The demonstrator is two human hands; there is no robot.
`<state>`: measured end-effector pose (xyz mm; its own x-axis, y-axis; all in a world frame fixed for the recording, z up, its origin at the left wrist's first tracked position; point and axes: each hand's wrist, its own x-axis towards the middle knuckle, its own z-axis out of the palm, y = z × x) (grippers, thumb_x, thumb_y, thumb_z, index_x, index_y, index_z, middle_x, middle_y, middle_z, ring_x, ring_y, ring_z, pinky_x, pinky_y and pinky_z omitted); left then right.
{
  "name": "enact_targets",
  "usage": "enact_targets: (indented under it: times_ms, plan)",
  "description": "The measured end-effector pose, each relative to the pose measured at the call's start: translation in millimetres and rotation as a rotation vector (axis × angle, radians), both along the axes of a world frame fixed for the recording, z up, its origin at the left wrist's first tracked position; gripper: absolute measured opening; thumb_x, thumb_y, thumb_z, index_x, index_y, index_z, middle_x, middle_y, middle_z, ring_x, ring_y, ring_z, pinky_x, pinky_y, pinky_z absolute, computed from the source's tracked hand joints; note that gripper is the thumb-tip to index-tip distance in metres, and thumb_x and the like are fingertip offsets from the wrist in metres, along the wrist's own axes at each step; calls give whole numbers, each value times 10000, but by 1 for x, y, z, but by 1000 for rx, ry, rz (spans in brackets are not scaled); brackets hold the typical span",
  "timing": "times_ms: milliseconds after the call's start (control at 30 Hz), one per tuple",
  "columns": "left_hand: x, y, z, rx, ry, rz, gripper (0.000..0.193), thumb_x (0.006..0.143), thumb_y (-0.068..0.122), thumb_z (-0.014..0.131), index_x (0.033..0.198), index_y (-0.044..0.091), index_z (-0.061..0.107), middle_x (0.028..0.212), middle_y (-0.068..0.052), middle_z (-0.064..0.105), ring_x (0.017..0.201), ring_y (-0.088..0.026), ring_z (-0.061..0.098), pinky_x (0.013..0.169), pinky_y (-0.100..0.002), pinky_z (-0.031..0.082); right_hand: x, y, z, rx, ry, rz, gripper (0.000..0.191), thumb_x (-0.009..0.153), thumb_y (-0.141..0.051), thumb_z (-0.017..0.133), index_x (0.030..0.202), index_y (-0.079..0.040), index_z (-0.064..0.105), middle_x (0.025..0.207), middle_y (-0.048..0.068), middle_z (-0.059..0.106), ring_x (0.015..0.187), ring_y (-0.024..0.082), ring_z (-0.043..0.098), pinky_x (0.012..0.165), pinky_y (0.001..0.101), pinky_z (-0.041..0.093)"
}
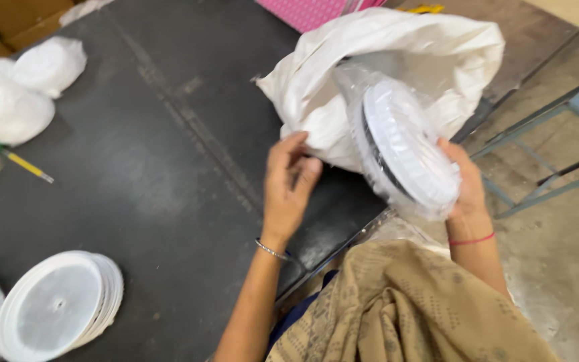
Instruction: The person unpacks white plastic circular parts from a large white sack and plastic wraps on a dark table. They remove each part from its wrap, inspect it by turning it over, and place it into a growing stack. The person repeats this process for multiple parts throughout the clip.
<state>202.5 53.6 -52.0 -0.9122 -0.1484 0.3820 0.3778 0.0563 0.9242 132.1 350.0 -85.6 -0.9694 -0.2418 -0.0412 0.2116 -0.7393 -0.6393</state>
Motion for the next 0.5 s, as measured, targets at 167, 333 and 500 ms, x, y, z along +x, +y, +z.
enact_targets:
  times_ms: [167,333,500]
  plan:
    - [75,-27,-14,425,-13,-236,906,936,244,741,1653,59,220,1636,-158,367,1504,-260,409,1240,-378,344,54,-112,-35,263,-20,171,558,993,-299,576,1485,-59,466,1527,165,479,1383,280,473,1161,414,369]
    - [136,-101,-33,471,-74,175,823,891,140,726,1586,-19,314,1527,-216,485,1419,-294,479,1175,-386,412,72,-220,-53,959,434,422,629,1032,-405,557,1517,-27,421,1559,188,467,1444,307,421,1209,395,316]
    - [178,-156,-42,-5,-192,714,697,877,169,750,1487,-10,464,1438,-222,616,1317,-283,618,1100,-381,484,104,-292,-36,1191,974,358,954,823,-352,788,1567,-55,270,1587,214,299,1401,357,414,1072,438,452]
